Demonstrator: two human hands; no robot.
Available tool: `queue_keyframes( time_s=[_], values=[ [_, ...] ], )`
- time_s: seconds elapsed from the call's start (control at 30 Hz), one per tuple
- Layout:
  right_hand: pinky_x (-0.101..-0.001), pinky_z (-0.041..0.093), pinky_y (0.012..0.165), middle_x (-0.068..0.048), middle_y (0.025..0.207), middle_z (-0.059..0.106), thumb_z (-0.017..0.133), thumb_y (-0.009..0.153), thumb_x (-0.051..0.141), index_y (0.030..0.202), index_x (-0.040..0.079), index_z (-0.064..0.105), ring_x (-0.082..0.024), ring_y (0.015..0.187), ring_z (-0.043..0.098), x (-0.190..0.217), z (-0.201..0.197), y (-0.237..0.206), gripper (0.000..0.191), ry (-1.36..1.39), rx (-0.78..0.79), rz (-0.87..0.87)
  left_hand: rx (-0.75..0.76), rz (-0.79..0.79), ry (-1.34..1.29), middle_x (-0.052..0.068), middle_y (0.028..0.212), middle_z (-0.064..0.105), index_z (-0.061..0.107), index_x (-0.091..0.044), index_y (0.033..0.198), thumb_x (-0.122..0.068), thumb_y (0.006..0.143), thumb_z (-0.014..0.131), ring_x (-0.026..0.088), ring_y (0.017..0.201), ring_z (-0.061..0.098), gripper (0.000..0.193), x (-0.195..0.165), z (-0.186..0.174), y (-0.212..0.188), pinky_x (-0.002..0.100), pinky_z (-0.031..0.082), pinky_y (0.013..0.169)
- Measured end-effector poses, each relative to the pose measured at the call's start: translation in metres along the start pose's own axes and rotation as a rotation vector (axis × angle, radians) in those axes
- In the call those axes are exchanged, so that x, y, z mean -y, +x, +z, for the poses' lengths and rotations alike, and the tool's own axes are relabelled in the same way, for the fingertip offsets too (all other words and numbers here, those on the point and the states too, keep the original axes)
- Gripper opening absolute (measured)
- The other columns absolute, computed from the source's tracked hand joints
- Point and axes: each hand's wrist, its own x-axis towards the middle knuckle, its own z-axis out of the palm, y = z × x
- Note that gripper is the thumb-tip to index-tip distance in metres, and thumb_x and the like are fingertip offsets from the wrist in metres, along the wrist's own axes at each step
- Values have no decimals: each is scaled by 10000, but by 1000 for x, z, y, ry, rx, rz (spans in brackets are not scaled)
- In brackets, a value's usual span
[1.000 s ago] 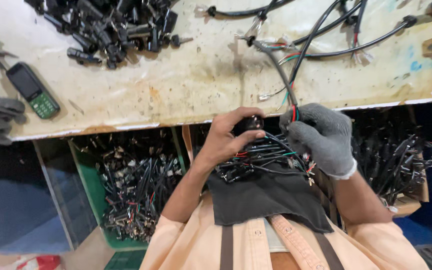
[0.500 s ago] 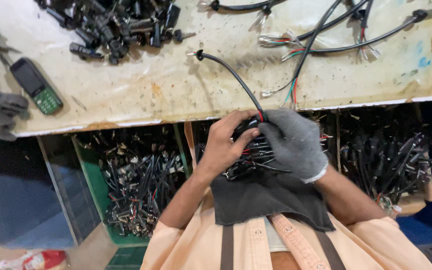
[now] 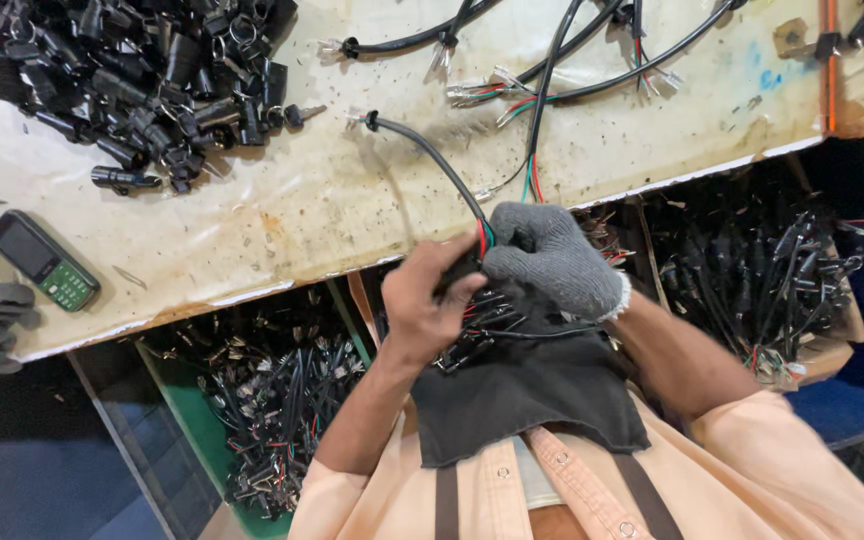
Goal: The person repeatedly picks black cylindrical connectors and short wires with exposed ends, then presses the connector onto the wire end. They use pliers to crimp or secure the connection, then place the finished assembly into a green bin. The process is repeated for multiple units.
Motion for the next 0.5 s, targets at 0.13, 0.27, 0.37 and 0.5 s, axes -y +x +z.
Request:
queue_keyframes(
  time_s=[0.13,0.27,0.37,0.5],
  values=[
    [-219,533,616,-1,804,706,648,954,79,1220,63,725,-39,695,612,31,-50,-15,278,-176,-119,-200,235,-169,-259,130,909,643,598,-123,1462,-185,951,722,274,720,610,530,-13,4,0,379,510,654],
    [-264,498,509,-80,812,724,745,1095,233,1168,2,710,-144,573,633,37,-152,15,245,-1427,-827,-581,682,104,390,128,884,650,630,-202,1441,-113,840,717,280,663,675,614,-21,6,1,410,518,543],
    [-253,470,511,-66,754,680,692,1002,186,1026,17,670,-134,564,583,-5,-205,48,172,-1485,-924,-372,810,21,478,137,898,667,680,-208,1281,-235,861,723,310,705,690,422,-17,-8,4,433,529,570],
    [-292,495,652,-113,838,684,600,950,11,1010,22,646,-172,679,620,-46,-236,66,77,-1201,-913,-554,1101,-174,354,145,878,727,715,-222,1237,-454,928,717,342,780,693,387,-13,-35,2,473,532,660]
  ],
)
